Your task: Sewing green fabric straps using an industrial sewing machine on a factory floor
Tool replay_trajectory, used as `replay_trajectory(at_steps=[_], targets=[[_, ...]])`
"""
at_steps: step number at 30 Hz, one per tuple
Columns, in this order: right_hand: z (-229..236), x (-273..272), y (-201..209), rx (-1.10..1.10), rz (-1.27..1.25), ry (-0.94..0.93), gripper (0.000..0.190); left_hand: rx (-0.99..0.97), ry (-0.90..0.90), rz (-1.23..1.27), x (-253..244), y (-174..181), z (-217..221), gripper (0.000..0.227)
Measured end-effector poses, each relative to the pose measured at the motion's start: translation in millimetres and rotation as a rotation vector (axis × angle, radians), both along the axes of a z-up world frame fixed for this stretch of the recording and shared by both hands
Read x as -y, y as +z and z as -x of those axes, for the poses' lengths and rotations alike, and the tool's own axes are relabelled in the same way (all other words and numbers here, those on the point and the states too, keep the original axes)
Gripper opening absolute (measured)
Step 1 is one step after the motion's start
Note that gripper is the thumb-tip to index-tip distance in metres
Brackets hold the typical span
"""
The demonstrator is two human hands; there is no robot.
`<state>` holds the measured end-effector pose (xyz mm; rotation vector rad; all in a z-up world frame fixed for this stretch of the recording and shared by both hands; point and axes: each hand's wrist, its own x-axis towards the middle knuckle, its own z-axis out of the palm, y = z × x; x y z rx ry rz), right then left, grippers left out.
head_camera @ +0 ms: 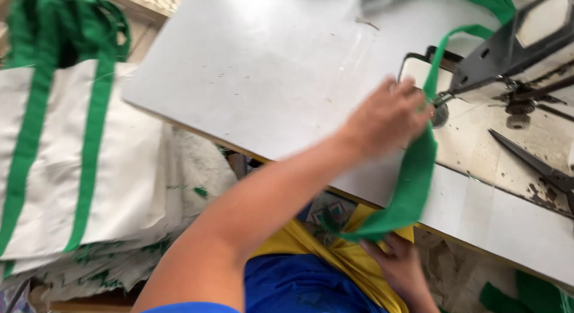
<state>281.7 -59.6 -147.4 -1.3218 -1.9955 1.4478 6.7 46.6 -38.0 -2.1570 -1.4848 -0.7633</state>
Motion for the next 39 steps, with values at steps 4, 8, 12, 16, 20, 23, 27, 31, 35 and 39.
replay_trajectory(at_steps=[4,8,12,16,20,23,27,31,35,39], targets=[[-90.2,-22.1,48.7,0.396,0.065,0.186,0.032,0.629,0.007,0.460,147.3,79.4,-45.7,0.030],[-65.2,36.7,106.5,0.272,-0.387,0.107,0.027,1.071,0.135,1.341,202.5,114.7,-52.3,0.121],[-4.8,78.5,104.1,0.287,-0.233,0.465,0.059,1.296,0.238,1.291,214.9,76.7,-56.3,0.085],[5.6,79.5,121.4,0.181,-0.041,0.009,0.035,1.292,0.494,1.318,229.9,69.5,-38.8,0.075],[23.7,81.9,90.7,-0.228,0.600,-0.570,0.030,1.329,0.601,1.332,239.4,24.3,-54.0,0.060],[18.3,94.1,64.7,-0.415,0.729,-0.677,0.028,1.841,0.543,1.204,259.0,-6.4,-90.3,0.047],[-11.2,115.4,51.6,-0.545,0.889,-0.600,0.027,2.189,0.209,1.386,286.3,4.1,-115.4,0.037],[-38.7,126.7,33.2,-0.643,1.141,-0.491,0.027,2.079,0.163,1.597,286.8,35.4,-113.1,0.016],[-34.5,130.3,59.6,-0.683,1.251,-0.457,0.039,1.860,-0.055,1.762,283.1,49.9,-105.6,0.017],[-35.8,136.2,39.6,-0.689,1.201,-0.523,0.019,1.827,0.056,1.850,279.6,45.8,-111.1,0.016]])
